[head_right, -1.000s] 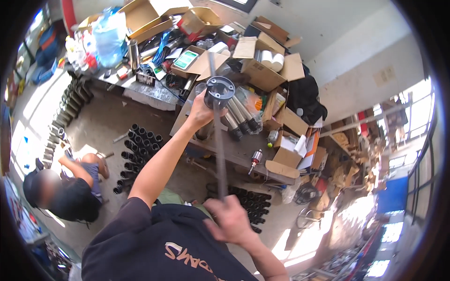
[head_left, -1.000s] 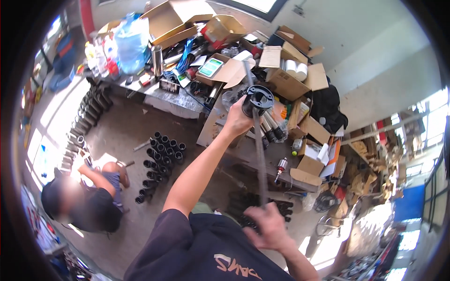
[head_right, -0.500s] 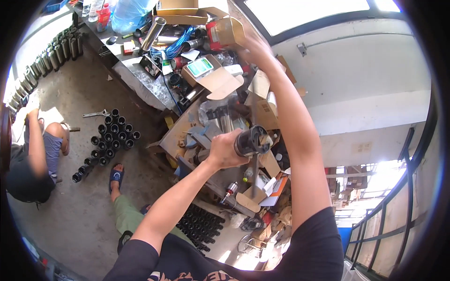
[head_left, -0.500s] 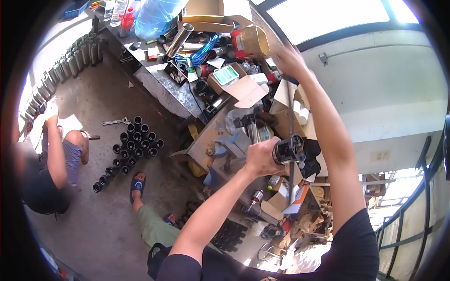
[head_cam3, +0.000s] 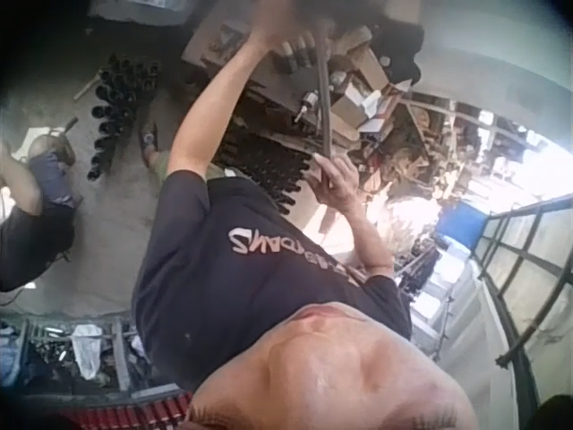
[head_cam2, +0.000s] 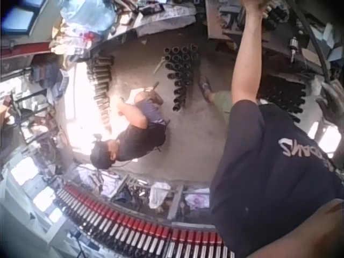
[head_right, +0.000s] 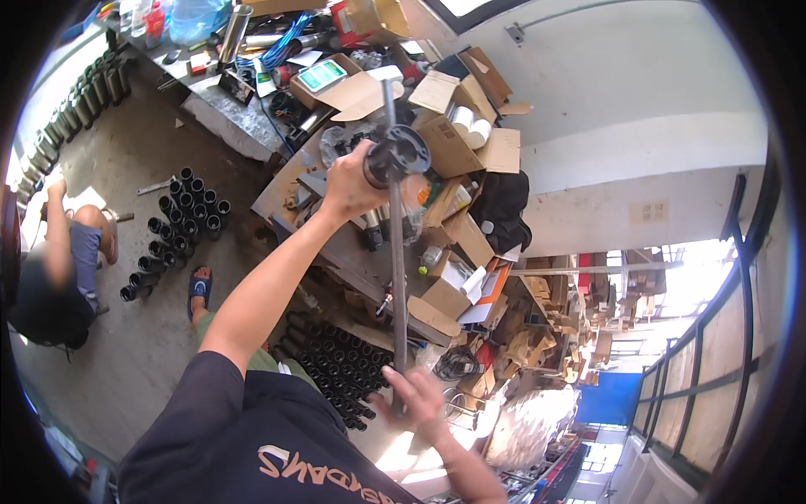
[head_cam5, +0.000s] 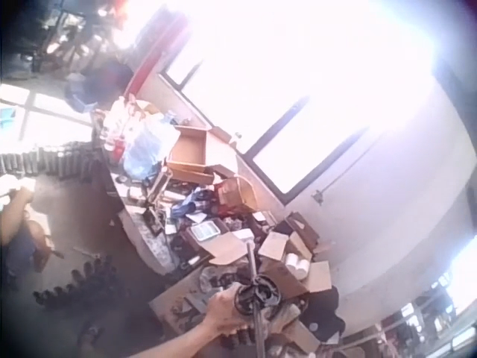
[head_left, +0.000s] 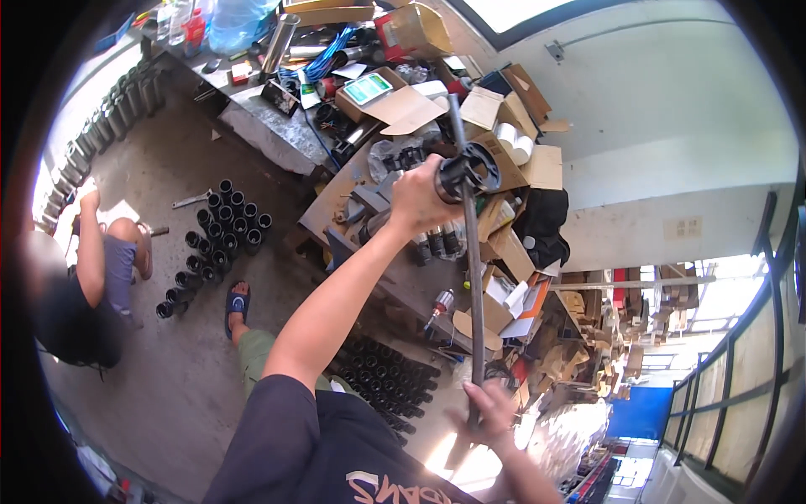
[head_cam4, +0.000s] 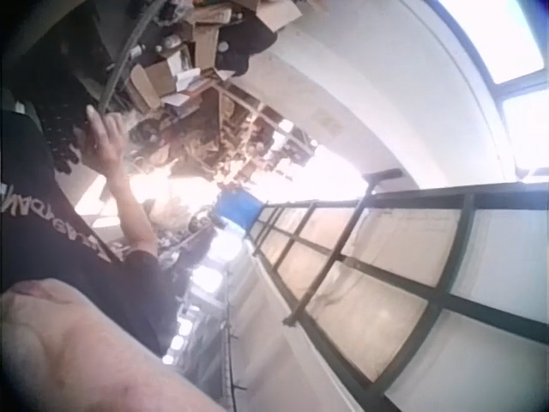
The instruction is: The person assembles metal cylinders by using a large T-handle tool to screw components together on a workbench, then places the assembled cylinders among a large number of similar components on the floor.
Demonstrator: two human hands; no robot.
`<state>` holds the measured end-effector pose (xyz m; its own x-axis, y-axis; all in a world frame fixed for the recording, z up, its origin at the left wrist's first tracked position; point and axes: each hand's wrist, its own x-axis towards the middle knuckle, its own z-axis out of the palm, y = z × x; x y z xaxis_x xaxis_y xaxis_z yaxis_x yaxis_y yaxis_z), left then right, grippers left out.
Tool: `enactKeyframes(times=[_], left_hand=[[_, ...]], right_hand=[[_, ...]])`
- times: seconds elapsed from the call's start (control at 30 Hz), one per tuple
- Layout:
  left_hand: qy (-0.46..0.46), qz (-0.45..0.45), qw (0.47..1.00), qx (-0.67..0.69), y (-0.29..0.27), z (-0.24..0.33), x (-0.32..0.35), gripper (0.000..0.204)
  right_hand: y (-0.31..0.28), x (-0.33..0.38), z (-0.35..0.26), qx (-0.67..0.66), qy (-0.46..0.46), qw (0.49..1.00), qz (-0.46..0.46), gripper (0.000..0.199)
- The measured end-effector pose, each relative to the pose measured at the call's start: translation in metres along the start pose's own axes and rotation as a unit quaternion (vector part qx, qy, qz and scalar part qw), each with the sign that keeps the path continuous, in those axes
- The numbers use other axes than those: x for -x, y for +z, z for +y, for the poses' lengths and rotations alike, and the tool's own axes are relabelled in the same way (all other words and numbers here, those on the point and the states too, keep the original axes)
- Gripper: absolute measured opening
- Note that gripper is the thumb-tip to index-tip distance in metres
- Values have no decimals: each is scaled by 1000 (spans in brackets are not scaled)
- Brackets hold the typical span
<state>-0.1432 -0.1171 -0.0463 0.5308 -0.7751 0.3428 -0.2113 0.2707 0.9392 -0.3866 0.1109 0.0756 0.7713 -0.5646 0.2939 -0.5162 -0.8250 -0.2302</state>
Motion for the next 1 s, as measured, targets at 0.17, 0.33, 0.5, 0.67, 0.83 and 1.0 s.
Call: enactKeyframes(times=[0.17,0.33,0.5,0.67,0.83,1.0], left_hand=[[18,285,956,-60,-7,4,39,54],[-91,-40,985,141,26,2,111,39],[-255,-160,667,681,78,55,28,29],[-420,-358,419,721,39,80,46,30],[-534,-526,498,436,-150,42,-22,28],[-575,-470,596,305,-173,86,-59,17]], right_hand=[[-21,-161,-8,162,-530,814,-175,15],[129,-249,-87,-69,-543,781,-301,14],[278,-454,-54,68,-260,838,-475,27],[228,-595,175,63,116,958,-255,33],[5,-390,449,-39,508,860,-32,15],[41,-274,472,-122,604,787,-27,32]])
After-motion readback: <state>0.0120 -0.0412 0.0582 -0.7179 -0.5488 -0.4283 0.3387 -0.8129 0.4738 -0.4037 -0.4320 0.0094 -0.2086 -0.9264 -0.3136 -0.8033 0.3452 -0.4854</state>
